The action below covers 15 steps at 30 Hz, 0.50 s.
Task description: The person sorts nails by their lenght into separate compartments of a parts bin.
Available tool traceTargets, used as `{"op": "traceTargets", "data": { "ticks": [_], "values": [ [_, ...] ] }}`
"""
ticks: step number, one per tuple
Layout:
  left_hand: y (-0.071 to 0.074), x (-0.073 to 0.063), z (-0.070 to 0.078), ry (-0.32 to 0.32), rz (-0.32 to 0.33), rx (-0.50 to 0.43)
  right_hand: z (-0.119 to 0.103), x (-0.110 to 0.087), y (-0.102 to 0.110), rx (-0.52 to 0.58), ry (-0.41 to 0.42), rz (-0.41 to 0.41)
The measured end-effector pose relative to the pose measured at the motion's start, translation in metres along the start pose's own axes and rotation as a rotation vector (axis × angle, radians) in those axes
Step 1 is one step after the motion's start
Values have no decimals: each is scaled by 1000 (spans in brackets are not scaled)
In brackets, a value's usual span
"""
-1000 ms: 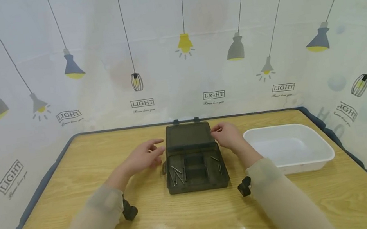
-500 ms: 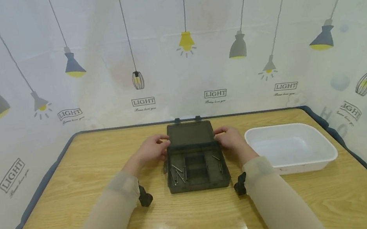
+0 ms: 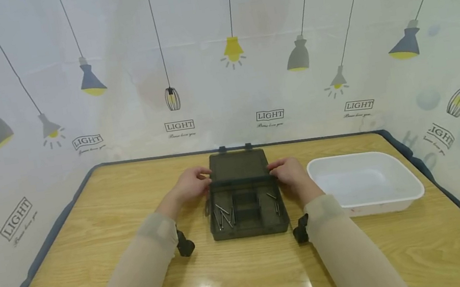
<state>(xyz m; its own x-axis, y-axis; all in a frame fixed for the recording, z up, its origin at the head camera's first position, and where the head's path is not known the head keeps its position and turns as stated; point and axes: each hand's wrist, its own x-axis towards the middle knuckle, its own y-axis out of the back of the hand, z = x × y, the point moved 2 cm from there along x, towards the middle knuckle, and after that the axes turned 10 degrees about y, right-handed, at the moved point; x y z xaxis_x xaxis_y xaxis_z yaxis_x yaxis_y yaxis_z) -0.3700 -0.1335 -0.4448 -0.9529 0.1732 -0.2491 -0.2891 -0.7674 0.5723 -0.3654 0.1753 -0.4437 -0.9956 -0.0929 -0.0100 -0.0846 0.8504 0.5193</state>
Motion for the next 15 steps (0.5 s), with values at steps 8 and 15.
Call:
{"op": "traceTargets", "data": {
  "ticks": [8, 15],
  "values": [
    [0, -3, 0, 25, 48, -54, 2, 0, -3, 61, -29, 33],
    [-1, -2, -1, 47, 81, -160, 2, 2, -5, 176, -54, 70]
  ]
}}
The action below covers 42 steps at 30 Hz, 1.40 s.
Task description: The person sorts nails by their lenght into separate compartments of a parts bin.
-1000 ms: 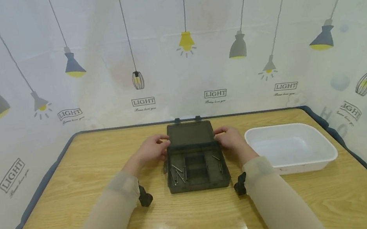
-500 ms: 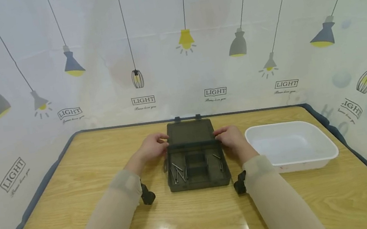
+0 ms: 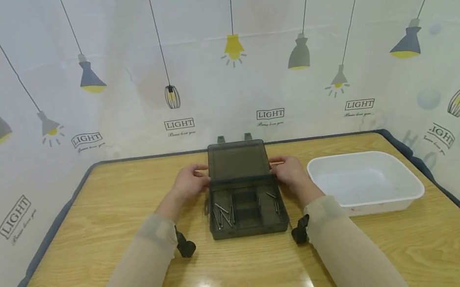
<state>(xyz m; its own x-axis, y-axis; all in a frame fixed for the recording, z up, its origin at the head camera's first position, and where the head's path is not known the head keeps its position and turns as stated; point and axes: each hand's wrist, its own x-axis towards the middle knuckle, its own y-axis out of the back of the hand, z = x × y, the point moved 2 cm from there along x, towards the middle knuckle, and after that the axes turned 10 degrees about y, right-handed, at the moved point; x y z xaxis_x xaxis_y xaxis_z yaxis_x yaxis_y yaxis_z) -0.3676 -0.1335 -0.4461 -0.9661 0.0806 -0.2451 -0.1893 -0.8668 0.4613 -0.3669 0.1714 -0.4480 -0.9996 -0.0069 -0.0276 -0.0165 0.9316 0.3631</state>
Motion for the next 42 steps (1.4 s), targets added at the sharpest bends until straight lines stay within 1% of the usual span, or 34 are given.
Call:
{"op": "traceTargets", "data": {
  "ticks": [3, 6, 12, 18, 20, 23, 27, 30, 36, 42],
  "values": [
    [0, 1, 0, -18, 11, -5, -1, 0, -1, 35, 4, 8],
    [0, 1, 1, -29, 16, -4, -2, 0, -2, 48, 18, 0],
    [0, -1, 2, -23, 13, -37, -2, 1, -3, 57, 24, -10],
    [0, 1, 0, -10, 18, -115, -2, 2, -3, 75, 29, 0],
    [0, 1, 0, -5, 19, -151, -3, 2, -2, 91, 28, 4],
    [0, 2, -1, -2, 29, -180, -6, 0, -1, 124, 31, 4],
    [2, 1, -1, -3, 51, -183, -9, -2, 0, 152, 38, 0],
    [4, 0, 0, -3, 54, -194, -10, -3, 1, 160, 48, 9],
    [4, -2, 2, -32, 66, -214, -13, -6, 1, 196, 78, 47],
    [8, -4, 4, -31, 76, -211, -22, -10, 6, 174, 112, 64]
  ]
}}
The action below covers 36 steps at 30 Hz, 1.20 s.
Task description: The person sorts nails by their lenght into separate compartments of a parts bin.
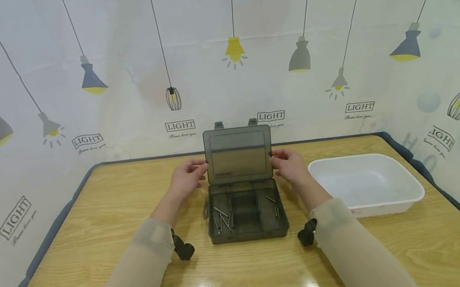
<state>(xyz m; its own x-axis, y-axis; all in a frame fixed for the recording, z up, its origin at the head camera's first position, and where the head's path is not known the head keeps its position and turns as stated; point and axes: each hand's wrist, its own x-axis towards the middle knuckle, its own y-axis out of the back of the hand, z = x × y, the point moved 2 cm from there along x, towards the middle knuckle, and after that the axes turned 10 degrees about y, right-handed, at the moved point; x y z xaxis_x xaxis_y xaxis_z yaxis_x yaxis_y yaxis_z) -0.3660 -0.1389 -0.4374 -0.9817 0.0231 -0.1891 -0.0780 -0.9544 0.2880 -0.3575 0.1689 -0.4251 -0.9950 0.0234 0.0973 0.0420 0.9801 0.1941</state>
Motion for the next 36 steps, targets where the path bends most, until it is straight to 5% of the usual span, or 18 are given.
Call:
{"op": "traceTargets", "data": {
  "ticks": [15, 27, 36],
  "values": [
    [10, -13, 9, -39, -126, -76, -17, -10, 15, -92, 47, -50],
    [19, -41, 16, -128, -247, -5, -26, -39, 30, -47, 57, -178],
    [23, -62, 9, -127, -330, 57, -26, -62, 39, -23, 61, -273]
  ]
}}
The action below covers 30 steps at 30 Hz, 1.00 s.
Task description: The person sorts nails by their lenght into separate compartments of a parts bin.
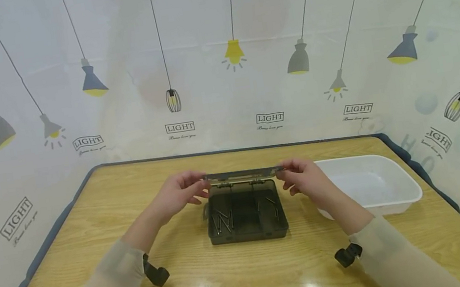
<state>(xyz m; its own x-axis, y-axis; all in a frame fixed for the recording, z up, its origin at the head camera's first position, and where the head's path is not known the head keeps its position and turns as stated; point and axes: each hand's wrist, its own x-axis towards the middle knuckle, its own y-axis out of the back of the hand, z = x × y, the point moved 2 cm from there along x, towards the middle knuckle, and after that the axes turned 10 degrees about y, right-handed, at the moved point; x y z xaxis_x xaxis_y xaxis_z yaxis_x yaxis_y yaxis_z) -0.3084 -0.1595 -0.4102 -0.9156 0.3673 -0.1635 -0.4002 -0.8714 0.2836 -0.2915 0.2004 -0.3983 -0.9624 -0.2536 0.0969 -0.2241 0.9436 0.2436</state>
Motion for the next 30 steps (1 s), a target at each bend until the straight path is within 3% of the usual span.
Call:
{"op": "traceTargets", "data": {
  "ticks": [16, 30],
  "values": [
    [-8, -44, 0, 1, -90, 54, 4, -37, -1, 26, -38, -104],
    [-14, -56, -10, 11, -143, 121, 10, -60, -1, 18, -48, -213]
  ]
}}
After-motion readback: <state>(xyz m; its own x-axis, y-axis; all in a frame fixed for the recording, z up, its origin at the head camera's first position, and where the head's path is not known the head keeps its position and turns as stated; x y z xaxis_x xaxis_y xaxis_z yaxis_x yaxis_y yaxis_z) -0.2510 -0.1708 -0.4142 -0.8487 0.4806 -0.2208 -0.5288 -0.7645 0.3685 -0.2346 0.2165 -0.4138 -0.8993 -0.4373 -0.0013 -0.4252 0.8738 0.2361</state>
